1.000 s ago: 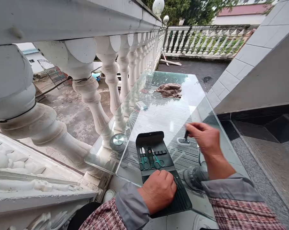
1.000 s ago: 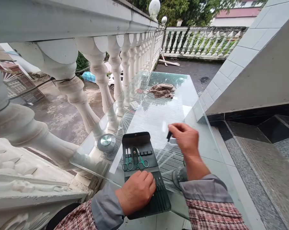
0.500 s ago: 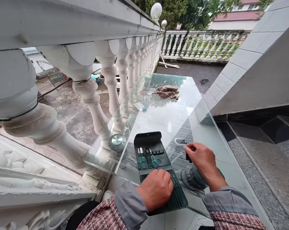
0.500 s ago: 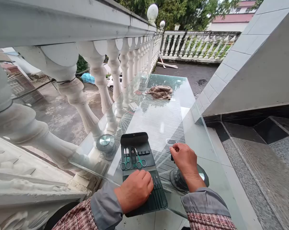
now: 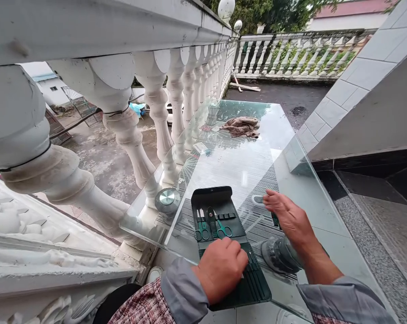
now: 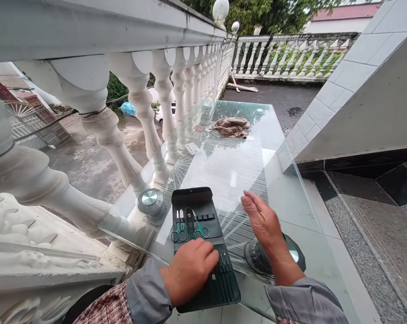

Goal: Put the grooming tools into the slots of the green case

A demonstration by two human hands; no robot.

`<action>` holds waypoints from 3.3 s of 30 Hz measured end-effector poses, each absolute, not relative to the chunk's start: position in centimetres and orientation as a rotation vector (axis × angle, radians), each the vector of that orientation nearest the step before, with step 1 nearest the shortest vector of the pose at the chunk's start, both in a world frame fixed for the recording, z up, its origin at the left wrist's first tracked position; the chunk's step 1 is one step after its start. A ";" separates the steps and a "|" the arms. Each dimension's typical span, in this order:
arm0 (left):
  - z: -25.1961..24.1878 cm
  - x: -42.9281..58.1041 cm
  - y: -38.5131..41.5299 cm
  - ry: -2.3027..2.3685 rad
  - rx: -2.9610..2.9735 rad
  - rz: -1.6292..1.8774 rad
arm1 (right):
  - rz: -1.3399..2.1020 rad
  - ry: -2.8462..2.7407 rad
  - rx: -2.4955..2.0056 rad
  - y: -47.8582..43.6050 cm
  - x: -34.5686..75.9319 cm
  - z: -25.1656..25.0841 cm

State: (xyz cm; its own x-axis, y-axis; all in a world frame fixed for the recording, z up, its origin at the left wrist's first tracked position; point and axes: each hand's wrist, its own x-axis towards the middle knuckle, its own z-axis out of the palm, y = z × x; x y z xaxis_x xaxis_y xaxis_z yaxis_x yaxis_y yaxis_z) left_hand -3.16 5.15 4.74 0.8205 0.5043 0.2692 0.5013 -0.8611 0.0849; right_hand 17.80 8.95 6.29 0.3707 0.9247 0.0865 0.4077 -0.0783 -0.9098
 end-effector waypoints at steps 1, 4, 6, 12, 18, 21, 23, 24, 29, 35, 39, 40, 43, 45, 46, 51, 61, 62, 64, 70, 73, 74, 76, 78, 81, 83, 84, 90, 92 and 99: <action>5.0 -3.2 5.2 0.916 2.881 0.556 | 0.905 -1.055 -1.417 8.5 16.6 7.0; 5.8 -3.3 5.5 1.032 2.681 0.955 | 1.330 -0.703 -0.934 7.0 12.6 8.3; 5.9 -3.4 5.6 0.880 2.804 1.027 | 1.516 -0.566 -0.807 6.0 10.4 8.4; 5.6 -3.8 6.7 0.632 3.144 0.794 | 1.724 -0.332 -0.612 4.4 7.8 8.0; 6.7 -5.8 9.0 1.353 2.924 0.842 | 1.550 -0.727 -0.826 5.1 10.2 8.0; 6.9 -7.2 9.5 1.493 2.807 0.682 | 1.158 -1.030 -1.343 5.8 11.7 6.7; 6.9 -7.8 9.5 1.574 2.746 0.595 | 0.870 -1.339 -1.589 5.9 11.7 5.6; 6.8 -7.9 9.4 1.593 2.734 0.574 | 0.729 -1.515 -1.659 5.8 11.4 5.1; 6.7 -7.7 9.4 1.594 2.801 0.487 | 0.162 -2.055 -1.947 5.4 9.2 4.5; 6.5 -7.3 9.7 1.545 2.902 0.249 | 0.160 -2.253 -2.172 6.0 9.1 6.7; 6.1 -7.1 9.7 1.582 2.895 0.084 | 0.198 -2.297 -2.248 6.1 9.2 7.5; 6.0 -7.0 9.7 1.581 2.887 0.035 | 0.205 -2.298 -2.255 6.1 9.1 7.6; 5.7 -6.8 9.7 1.568 2.868 -0.053 | 0.225 -2.284 -2.266 6.1 8.8 7.7; 5.6 -6.7 9.7 1.562 2.872 -0.070 | 0.251 -2.272 -2.273 6.0 8.9 7.7; 5.6 -6.7 9.7 1.557 2.876 -0.078 | 0.266 -2.268 -2.279 6.0 9.0 7.7; 5.5 -6.6 9.7 1.510 2.907 -0.098 | 0.327 -2.246 -2.303 5.4 10.0 7.8; 5.2 -6.5 9.5 1.531 2.914 -0.089 | 0.032 -2.270 -2.263 5.7 10.9 6.9; 5.2 -6.5 9.5 1.530 2.915 -0.088 | 0.019 -2.276 -2.247 5.6 11.2 6.8; 5.2 -6.5 9.5 1.529 2.917 -0.086 | 0.011 -2.275 -2.248 5.6 12.0 6.6; 5.1 -6.7 9.4 1.535 2.920 -0.082 | 0.039 -2.259 -2.317 4.9 15.0 6.3; 5.1 -6.6 9.5 1.536 2.922 -0.074 | 0.156 -2.146 -2.347 4.5 16.6 6.6; 5.1 -6.6 9.5 1.537 2.924 -0.068 | 0.213 -2.078 -2.366 4.3 17.2 6.6; 5.0 -6.5 9.5 1.541 2.926 -0.056 | 0.336 -1.914 -2.419 4.2 18.2 6.7; 5.0 -6.5 9.5 1.546 2.928 -0.043 | 0.432 -1.776 -2.443 4.3 19.1 6.6; 5.0 -6.4 9.5 1.551 2.934 -0.033 | 0.473 -1.665 -2.437 4.6 19.8 6.2; 5.1 -6.3 9.5 1.553 2.938 -0.025 | 0.473 -1.624 -2.439 5.0 19.8 5.9; 5.1 -6.3 9.5 1.553 2.941 -0.020 | 0.472 -1.606 -2.441 5.2 19.7 5.8; 5.2 -6.4 9.4 1.552 2.949 -0.004 | 0.374 -1.578 -2.469 6.2 18.3 5.7; 5.2 -6.4 9.4 1.552 2.949 -0.007 | 0.338 -1.587 -2.517 6.4 18.0 5.8; 5.0 -6.4 9.5 1.546 2.947 0.004 | 0.246 -1.640 -2.577 6.3 17.6 5.9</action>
